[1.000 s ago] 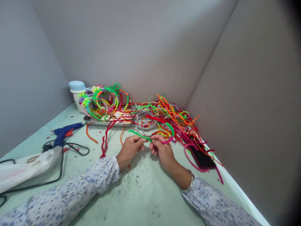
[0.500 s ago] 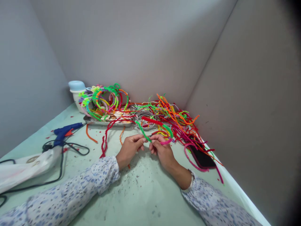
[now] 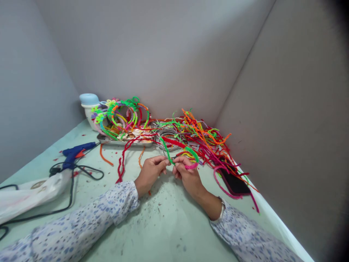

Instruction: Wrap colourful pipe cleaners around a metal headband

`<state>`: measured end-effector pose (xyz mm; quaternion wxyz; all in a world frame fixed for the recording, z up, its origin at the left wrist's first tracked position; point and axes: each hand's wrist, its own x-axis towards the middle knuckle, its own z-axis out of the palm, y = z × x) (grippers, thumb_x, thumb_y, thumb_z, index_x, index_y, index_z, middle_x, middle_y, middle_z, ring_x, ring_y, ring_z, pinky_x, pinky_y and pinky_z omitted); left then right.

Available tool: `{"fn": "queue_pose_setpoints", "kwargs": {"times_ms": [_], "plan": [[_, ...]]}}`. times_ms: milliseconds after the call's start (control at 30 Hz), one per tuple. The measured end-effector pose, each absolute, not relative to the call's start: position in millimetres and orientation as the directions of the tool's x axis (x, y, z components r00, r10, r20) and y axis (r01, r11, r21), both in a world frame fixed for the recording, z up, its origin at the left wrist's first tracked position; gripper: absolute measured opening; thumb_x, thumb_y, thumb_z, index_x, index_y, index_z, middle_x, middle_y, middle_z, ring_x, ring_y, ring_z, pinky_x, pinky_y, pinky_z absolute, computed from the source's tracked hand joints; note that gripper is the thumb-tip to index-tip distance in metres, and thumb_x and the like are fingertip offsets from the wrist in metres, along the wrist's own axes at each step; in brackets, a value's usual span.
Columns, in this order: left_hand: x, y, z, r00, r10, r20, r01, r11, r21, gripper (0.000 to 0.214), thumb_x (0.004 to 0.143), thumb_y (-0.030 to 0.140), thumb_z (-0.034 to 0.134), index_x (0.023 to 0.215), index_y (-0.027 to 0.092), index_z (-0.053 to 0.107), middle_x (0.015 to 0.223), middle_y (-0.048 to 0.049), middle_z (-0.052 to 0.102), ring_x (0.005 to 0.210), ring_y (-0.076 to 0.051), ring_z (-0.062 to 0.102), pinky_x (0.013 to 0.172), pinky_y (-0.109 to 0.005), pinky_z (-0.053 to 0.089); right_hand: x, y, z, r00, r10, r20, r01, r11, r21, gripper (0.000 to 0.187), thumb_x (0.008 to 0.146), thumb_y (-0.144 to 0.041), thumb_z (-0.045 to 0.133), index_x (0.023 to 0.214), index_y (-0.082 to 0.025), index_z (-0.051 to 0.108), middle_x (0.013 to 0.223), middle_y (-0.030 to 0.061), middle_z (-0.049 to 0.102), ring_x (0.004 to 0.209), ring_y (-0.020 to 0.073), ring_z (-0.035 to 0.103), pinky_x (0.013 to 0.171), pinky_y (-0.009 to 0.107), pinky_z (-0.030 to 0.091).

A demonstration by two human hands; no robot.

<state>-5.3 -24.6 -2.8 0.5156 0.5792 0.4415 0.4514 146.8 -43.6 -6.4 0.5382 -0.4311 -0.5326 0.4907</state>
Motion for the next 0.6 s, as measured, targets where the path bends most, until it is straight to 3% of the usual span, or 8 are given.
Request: {"fn": "queue_pose_setpoints", "kwargs": {"times_ms": [600], "plan": [[-5.2, -23.5, -4.8, 0.130, 0.990, 0.052, 0.029, -0.056, 0.998, 0.020, 0.074, 0.035, 0.062, 0.070, 0.015, 0.063, 0.051, 0.0034, 0.053, 0.047, -0.009, 0.044, 0.049, -0.021, 0.032, 144.1, -51.2, -5.4, -0.051, 0.973, 0.224, 0.162, 0.229, -0.960, 0.013, 0.085, -0.020, 0.045, 0.090, -0.020, 0.057, 0.064, -0.0050, 0.057, 0.053, 0.0101, 0.050, 0.053, 0.021, 0.041]]}}
